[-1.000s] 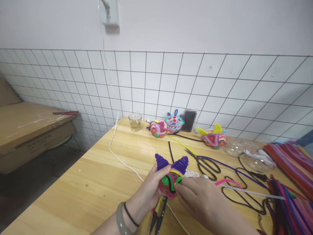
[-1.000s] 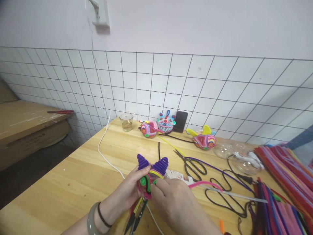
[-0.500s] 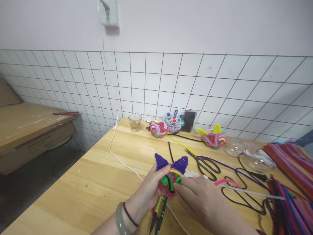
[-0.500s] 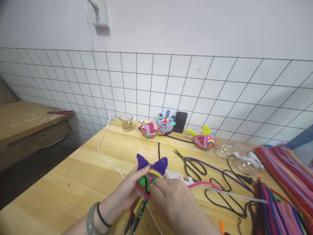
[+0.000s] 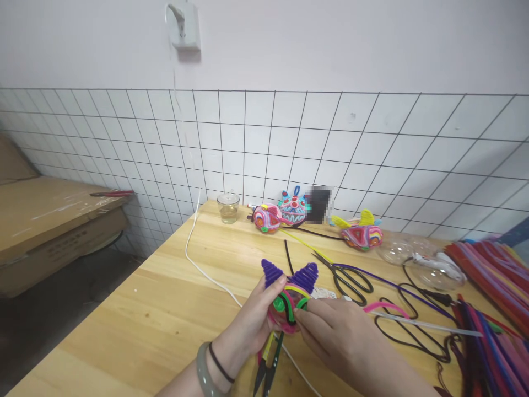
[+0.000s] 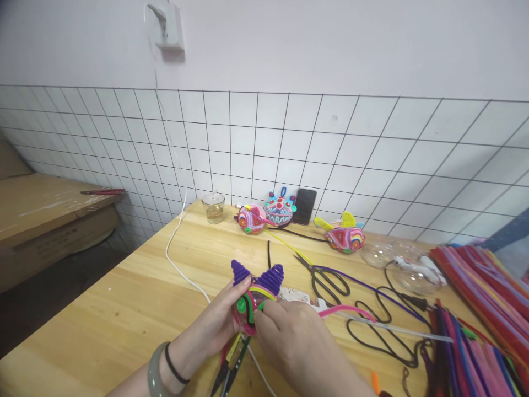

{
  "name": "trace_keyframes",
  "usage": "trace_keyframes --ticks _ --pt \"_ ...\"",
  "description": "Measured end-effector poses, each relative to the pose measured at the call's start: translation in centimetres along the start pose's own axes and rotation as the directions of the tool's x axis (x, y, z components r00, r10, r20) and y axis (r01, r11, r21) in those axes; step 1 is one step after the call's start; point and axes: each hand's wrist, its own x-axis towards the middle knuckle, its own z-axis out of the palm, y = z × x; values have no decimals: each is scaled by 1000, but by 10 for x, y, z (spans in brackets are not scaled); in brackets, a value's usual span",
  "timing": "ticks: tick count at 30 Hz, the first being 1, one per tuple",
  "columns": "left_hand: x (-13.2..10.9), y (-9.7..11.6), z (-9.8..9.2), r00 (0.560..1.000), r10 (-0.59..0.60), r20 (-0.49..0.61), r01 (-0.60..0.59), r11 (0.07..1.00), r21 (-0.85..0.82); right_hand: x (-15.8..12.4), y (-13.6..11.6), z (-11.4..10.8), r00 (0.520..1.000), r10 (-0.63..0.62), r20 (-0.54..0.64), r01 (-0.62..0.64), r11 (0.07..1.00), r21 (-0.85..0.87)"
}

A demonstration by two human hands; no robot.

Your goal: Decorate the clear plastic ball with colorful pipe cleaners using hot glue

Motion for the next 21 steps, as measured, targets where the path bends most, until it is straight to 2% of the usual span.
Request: trace_keyframes --ticks 3,9,16,21 --pt "0 1 1 1000 -21 14 22 999 -35 0 0 -1 1000 0 3 0 1000 0" --pt "0 6 2 989 -141 32 144 983 -113 -1 3 -1 1000 -4 -13 4 1000 2" --pt "0 5 -2 998 -61 26 63 993 -102 -2 7 -2 1000 -8 -25 8 1000 4" --pt "-2 3 -2 995 19 95 -17 1000 -25 -3 8 -4 999 -9 -34 9 1000 2"
